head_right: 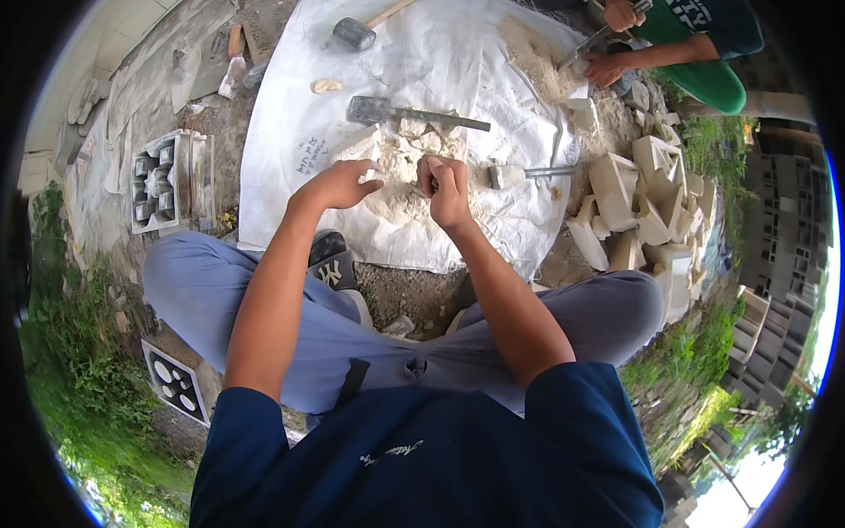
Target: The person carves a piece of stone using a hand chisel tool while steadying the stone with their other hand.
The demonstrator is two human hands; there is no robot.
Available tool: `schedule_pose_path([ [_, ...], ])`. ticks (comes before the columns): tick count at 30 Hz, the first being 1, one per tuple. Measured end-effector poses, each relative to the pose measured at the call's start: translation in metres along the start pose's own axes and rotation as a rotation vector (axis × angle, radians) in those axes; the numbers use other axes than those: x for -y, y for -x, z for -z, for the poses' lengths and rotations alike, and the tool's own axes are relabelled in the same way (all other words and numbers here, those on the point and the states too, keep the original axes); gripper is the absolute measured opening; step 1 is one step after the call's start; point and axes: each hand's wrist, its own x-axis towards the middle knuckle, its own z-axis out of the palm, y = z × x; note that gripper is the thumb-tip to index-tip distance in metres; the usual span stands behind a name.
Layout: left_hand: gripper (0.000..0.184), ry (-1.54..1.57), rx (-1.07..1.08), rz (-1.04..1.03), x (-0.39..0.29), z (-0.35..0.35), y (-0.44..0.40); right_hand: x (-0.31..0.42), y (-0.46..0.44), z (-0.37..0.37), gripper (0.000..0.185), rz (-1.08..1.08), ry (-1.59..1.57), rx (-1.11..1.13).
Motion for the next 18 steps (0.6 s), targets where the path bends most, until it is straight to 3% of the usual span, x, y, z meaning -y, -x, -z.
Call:
schedule_pose_path([
  [6, 0.053, 0.016, -0.04, -0.035, 0.002, 0.001, 0.003, -0.001, 0.007, -0.004, 0.062, 0.002, 0.001, 0.048],
  [8, 0.053, 0.008, -0.018, -0.01, 0.0, 0.002, 0.002, -0.02, 0.006, 0.001, 0.061, 0.02, -0.054, 0.04],
  [15, 0.051, 0.007, -0.062, -0.032, 0.005, -0.002, 0.001, 0.022, 0.004, -0.008, 0.063, 0.058, -0.068, 0.037],
  [18, 0.05, 0.011, -0.03, -0.012, 0.004, -0.002, 0.0, -0.006, 0.005, -0.008, 0.058, 0.014, -0.083, -0.016],
])
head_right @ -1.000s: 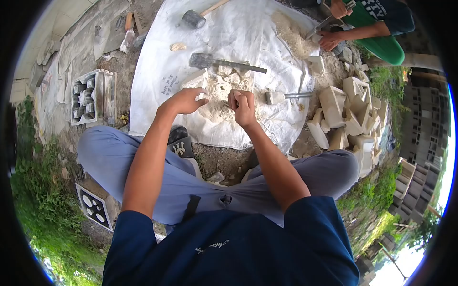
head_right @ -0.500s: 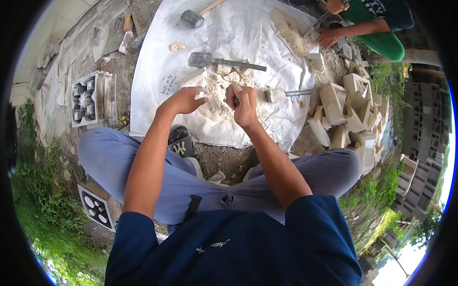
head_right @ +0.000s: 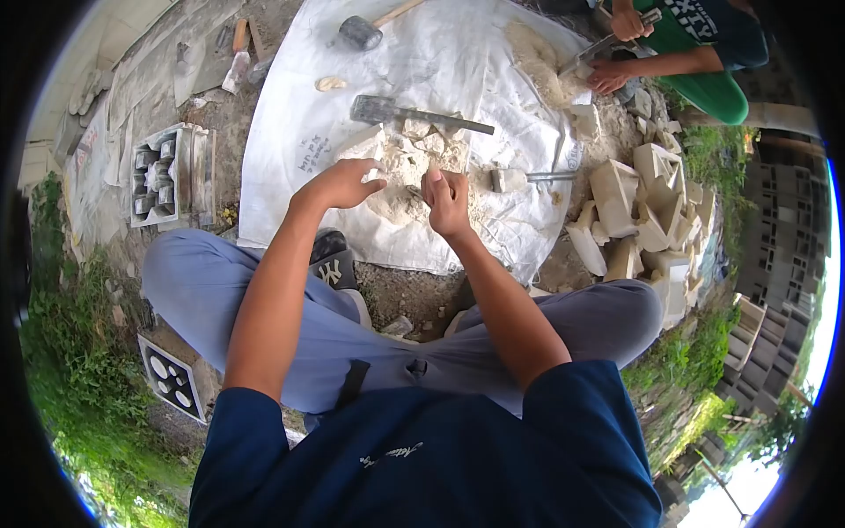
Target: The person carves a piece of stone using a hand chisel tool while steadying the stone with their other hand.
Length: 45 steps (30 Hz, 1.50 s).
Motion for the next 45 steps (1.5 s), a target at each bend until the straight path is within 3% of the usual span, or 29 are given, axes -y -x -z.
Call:
schedule_pose_path([
  [3, 0.05, 0.002, 0.022, 0.007, -0.004, 0.002, 0.001, 0.007, -0.006, 0.005, 0.057, -0.051, -0.082, -0.084],
  [6, 0.05, 0.012, -0.001, -0.01, 0.0, 0.001, 0.0, 0.029, -0.003, -0.002, 0.059, 0.03, -0.048, -0.019],
  [13, 0.051, -0.034, 0.009, -0.003, -0.004, 0.002, -0.001, 0.009, 0.004, -0.001, 0.058, -0.084, 0.079, 0.011],
  [17, 0.053, -0.007, -0.02, -0.038, -0.001, 0.001, 0.0, 0.03, 0.005, -0.008, 0.057, 0.011, -0.053, 0.04],
  [21, 0.053, 0.006, -0.009, -0.014, -0.004, 0.002, 0.003, -0.018, 0.016, 0.002, 0.058, -0.01, -0.037, 0.044],
  [25, 0.054, -0.018, -0.012, -0.042, -0.001, 0.003, 0.0, 0.023, 0.003, -0.007, 0.057, 0.011, -0.074, -0.01],
  [32, 0.055, -0.023, 0.016, 0.029, -0.009, 0.008, 0.002, -0.007, 0.011, 0.001, 0.057, -0.069, -0.002, -0.007],
  [36, 0.057, -0.012, 0.062, 0.038, -0.007, 0.008, 0.002, 0.027, 0.004, -0.008, 0.057, -0.002, -0.07, -0.048],
  [41, 0.053, -0.04, 0.004, 0.02, -0.008, 0.004, 0.003, -0.008, 0.014, 0.002, 0.057, -0.095, 0.026, 0.008],
  [45, 0.052, -0.022, 0.033, 0.007, -0.01, 0.006, 0.004, 0.016, 0.005, -0.003, 0.056, -0.063, -0.07, -0.076],
])
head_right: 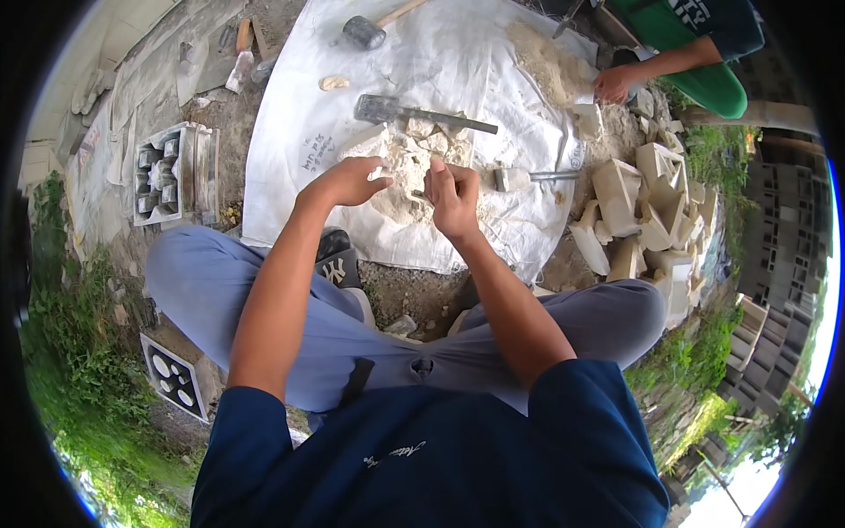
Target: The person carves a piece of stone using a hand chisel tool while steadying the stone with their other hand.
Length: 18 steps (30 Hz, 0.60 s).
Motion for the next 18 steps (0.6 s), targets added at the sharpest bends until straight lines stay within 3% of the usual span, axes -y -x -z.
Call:
schedule_pose_path([
  [5, 0.053, 0.02, 0.011, 0.006, 0.004, -0.002, -0.001, -0.024, 0.01, 0.007, 0.057, 0.056, 0.103, 0.082],
  [12, 0.054, 0.017, -0.006, 0.003, 0.004, 0.001, 0.0, 0.01, 0.005, -0.007, 0.057, 0.018, 0.124, 0.037],
  [15, 0.055, 0.016, -0.002, 0.011, 0.004, 0.0, 0.0, -0.019, 0.008, 0.002, 0.057, 0.055, 0.377, 0.095],
  [18, 0.055, -0.01, 0.009, 0.016, 0.003, 0.001, -0.006, -0.02, 0.004, 0.003, 0.057, -0.01, 0.204, -0.002],
])
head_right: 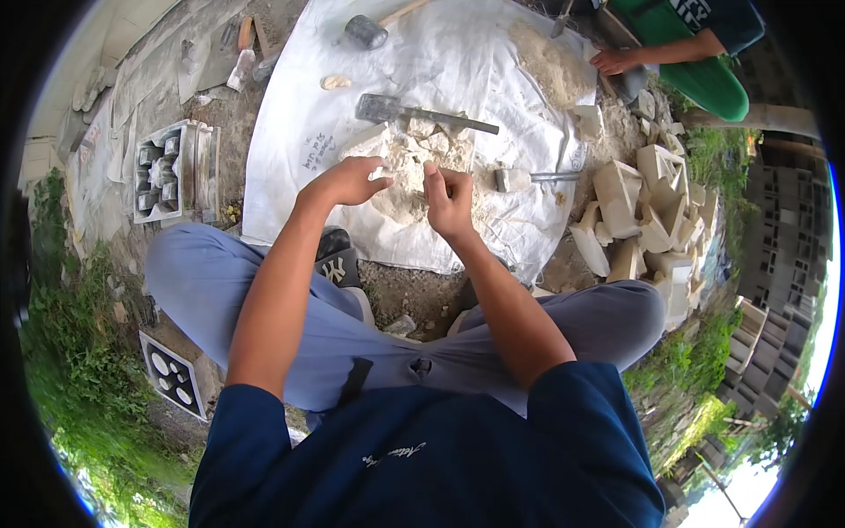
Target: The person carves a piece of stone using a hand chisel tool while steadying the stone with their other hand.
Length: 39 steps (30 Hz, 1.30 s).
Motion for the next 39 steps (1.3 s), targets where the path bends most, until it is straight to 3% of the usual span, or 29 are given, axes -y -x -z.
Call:
schedule_pose_path([
  [4, 0.054, 0.032, -0.027, -0.027, 0.004, -0.003, 0.003, 0.038, 0.004, -0.004, 0.058, 0.04, -0.112, 0.003],
  [8, 0.054, 0.043, -0.036, -0.008, 0.002, -0.005, 0.003, -0.016, 0.012, 0.002, 0.058, -0.005, 0.006, 0.065],
  [13, 0.057, 0.021, -0.019, -0.041, 0.004, -0.004, 0.001, 0.03, 0.002, -0.004, 0.057, -0.016, -0.151, 0.063],
  [20, 0.057, 0.016, -0.014, 0.0, 0.002, -0.002, 0.001, -0.002, 0.008, -0.001, 0.054, -0.056, -0.195, 0.069],
  [24, 0.052, 0.018, -0.028, -0.026, 0.007, -0.007, -0.002, 0.033, 0.008, -0.006, 0.055, 0.007, -0.148, 0.057],
  [27, 0.055, 0.034, -0.021, -0.017, 0.006, -0.005, 0.002, 0.014, 0.013, -0.003, 0.056, -0.011, -0.004, 0.071],
  [32, 0.058, -0.023, -0.006, -0.012, 0.001, -0.007, 0.002, 0.015, 0.01, -0.003, 0.057, -0.082, -0.008, 0.033],
  [35, 0.06, 0.019, 0.024, -0.003, 0.001, 0.001, 0.003, 0.035, 0.012, -0.005, 0.056, -0.007, -0.032, 0.118],
  [38, 0.06, 0.029, -0.015, -0.026, 0.005, -0.007, 0.002, -0.002, 0.018, -0.004, 0.055, -0.04, -0.003, 0.135],
  [39, 0.06, 0.022, -0.005, -0.013, 0.004, -0.006, 0.002, -0.005, 0.015, -0.004, 0.055, 0.052, 0.145, 0.155],
])
